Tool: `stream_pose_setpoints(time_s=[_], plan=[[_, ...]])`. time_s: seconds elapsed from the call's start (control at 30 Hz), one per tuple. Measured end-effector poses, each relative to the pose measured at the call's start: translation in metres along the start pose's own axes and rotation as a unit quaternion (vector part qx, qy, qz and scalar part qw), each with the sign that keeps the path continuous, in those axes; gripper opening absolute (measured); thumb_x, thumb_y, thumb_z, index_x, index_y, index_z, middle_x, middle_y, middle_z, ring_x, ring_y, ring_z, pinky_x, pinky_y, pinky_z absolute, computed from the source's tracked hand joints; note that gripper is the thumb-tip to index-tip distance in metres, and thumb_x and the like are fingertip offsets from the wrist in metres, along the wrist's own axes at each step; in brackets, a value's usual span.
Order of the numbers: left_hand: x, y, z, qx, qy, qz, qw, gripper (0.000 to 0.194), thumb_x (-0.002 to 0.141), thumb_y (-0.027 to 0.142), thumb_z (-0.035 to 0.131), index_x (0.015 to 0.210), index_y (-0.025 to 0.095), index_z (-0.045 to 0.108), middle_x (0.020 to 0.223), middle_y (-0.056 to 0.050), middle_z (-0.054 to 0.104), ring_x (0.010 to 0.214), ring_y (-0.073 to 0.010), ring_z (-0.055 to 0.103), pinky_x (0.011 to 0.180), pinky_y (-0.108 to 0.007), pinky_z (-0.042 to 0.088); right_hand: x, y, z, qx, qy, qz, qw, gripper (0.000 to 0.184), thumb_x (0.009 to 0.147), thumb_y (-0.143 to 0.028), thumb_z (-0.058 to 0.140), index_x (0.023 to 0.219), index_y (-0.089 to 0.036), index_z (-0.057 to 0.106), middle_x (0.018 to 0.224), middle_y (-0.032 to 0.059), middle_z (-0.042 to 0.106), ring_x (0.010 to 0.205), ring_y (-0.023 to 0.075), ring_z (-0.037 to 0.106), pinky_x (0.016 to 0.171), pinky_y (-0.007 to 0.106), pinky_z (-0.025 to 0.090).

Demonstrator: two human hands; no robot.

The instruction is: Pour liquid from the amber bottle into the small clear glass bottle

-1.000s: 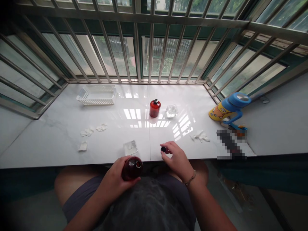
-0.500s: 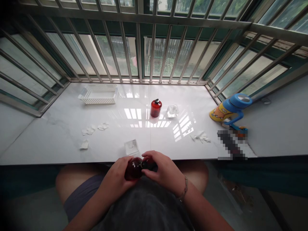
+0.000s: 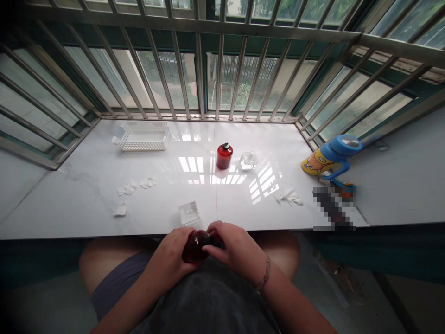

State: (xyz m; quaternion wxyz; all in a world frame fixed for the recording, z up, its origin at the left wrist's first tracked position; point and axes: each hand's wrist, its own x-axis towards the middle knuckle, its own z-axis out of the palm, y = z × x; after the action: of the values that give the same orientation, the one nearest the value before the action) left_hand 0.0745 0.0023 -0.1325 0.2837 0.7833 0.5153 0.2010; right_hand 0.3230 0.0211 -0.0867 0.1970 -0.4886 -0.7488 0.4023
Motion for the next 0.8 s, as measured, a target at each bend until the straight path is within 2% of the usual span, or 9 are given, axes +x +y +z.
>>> stream_pose_setpoints(time_s=[0.07, 0.17, 0.23, 0.33, 0.4, 0.5, 0.57, 0.67, 0.8], plan=[[0.0000, -0.0003, -0.0004, -0.003, 0.004, 0.002, 1.000, 0.054, 0.082, 0.030, 0.088, 0.129, 0.023, 0.062, 0.120, -0.010, 0.073, 0.108, -0.0341, 0.070, 0.094, -0.050, 0.058, -0.0002, -0.0013, -0.0016, -0.014, -0.009, 0.014, 1.000, 0.031, 0.097, -0.042, 0.079, 0.120, -0.025, 0.066, 0.096, 0.0023, 0.074, 0.084, 0.0212, 0.070, 0.077, 0.033, 0.052], [0.0001, -0.0020, -0.0009, -0.008, 0.006, 0.002, 1.000, 0.057, 0.081, 0.028, 0.089, 0.131, 0.023, 0.061, 0.122, -0.010, 0.073, 0.110, -0.0345, 0.069, 0.096, -0.050, 0.058, -0.0012, -0.0021, -0.0042, -0.003, -0.018, 0.011, 1.000, 0.044, 0.095, -0.044, 0.082, 0.130, -0.025, 0.063, 0.106, 0.0041, 0.074, 0.088, 0.0215, 0.070, 0.081, 0.035, 0.054], [0.0000, -0.0037, -0.0006, -0.010, 0.004, -0.001, 1.000, 0.058, 0.080, 0.027, 0.089, 0.131, 0.023, 0.061, 0.123, -0.011, 0.072, 0.111, -0.0348, 0.069, 0.097, -0.051, 0.057, -0.0019, -0.0022, -0.0057, 0.020, -0.021, -0.003, 1.000, 0.046, 0.094, -0.039, 0.082, 0.133, -0.026, 0.062, 0.115, 0.0051, 0.073, 0.091, 0.0203, 0.070, 0.084, 0.035, 0.056], [-0.0005, -0.0054, 0.0010, -0.007, 0.004, -0.002, 1.000, 0.057, 0.080, 0.027, 0.088, 0.131, 0.023, 0.061, 0.123, -0.011, 0.072, 0.111, -0.0345, 0.069, 0.097, -0.051, 0.057, -0.0027, -0.0033, -0.0067, 0.038, -0.027, -0.026, 0.999, 0.036, 0.096, -0.025, 0.074, 0.131, -0.028, 0.063, 0.120, 0.0045, 0.070, 0.093, 0.0181, 0.070, 0.086, 0.033, 0.057], [-0.0007, -0.0054, 0.0022, -0.004, 0.005, 0.002, 1.000, 0.057, 0.080, 0.026, 0.087, 0.130, 0.023, 0.061, 0.122, -0.010, 0.072, 0.110, -0.0345, 0.069, 0.097, -0.050, 0.057, -0.0029, -0.0044, -0.0067, 0.029, -0.026, -0.020, 0.999, 0.034, 0.098, -0.025, 0.070, 0.131, -0.028, 0.063, 0.116, 0.0037, 0.071, 0.090, 0.0177, 0.070, 0.083, 0.032, 0.056], [-0.0004, -0.0041, 0.0031, -0.004, 0.003, 0.004, 1.000, 0.056, 0.079, 0.024, 0.087, 0.129, 0.024, 0.062, 0.121, -0.010, 0.073, 0.110, -0.0344, 0.070, 0.096, -0.049, 0.057, -0.0034, -0.0050, -0.0065, -0.005, -0.021, 0.008, 1.000, 0.036, 0.100, -0.034, 0.071, 0.134, -0.027, 0.062, 0.106, 0.0033, 0.073, 0.082, 0.0187, 0.069, 0.076, 0.033, 0.054], [0.0001, -0.0033, 0.0030, -0.004, 0.004, 0.004, 1.000, 0.055, 0.079, 0.024, 0.087, 0.128, 0.024, 0.062, 0.120, -0.010, 0.073, 0.109, -0.0343, 0.070, 0.095, -0.049, 0.058, -0.0039, -0.0043, -0.0065, -0.013, -0.023, 0.001, 1.000, 0.041, 0.099, -0.034, 0.072, 0.138, -0.027, 0.059, 0.112, 0.0047, 0.073, 0.085, 0.0196, 0.069, 0.078, 0.033, 0.054], [0.0005, -0.0029, 0.0026, 0.002, 0.007, 0.006, 1.000, 0.055, 0.078, 0.024, 0.087, 0.128, 0.024, 0.062, 0.119, -0.009, 0.073, 0.107, -0.0341, 0.070, 0.094, -0.048, 0.058, -0.0047, -0.0032, -0.0067, -0.017, -0.035, -0.024, 0.999, 0.046, 0.096, -0.026, 0.072, 0.139, -0.028, 0.057, 0.120, 0.0049, 0.072, 0.091, 0.0203, 0.070, 0.081, 0.033, 0.054], [-0.0001, -0.0034, 0.0028, 0.009, 0.000, 0.007, 1.000, 0.053, 0.080, 0.023, 0.086, 0.127, 0.024, 0.062, 0.118, -0.010, 0.073, 0.108, -0.0339, 0.070, 0.094, -0.049, 0.058, -0.0049, -0.0035, -0.0066, -0.040, -0.043, 0.001, 0.998, 0.046, 0.100, -0.032, 0.071, 0.143, -0.027, 0.055, 0.106, 0.0031, 0.074, 0.090, 0.0224, 0.071, 0.081, 0.035, 0.054]])
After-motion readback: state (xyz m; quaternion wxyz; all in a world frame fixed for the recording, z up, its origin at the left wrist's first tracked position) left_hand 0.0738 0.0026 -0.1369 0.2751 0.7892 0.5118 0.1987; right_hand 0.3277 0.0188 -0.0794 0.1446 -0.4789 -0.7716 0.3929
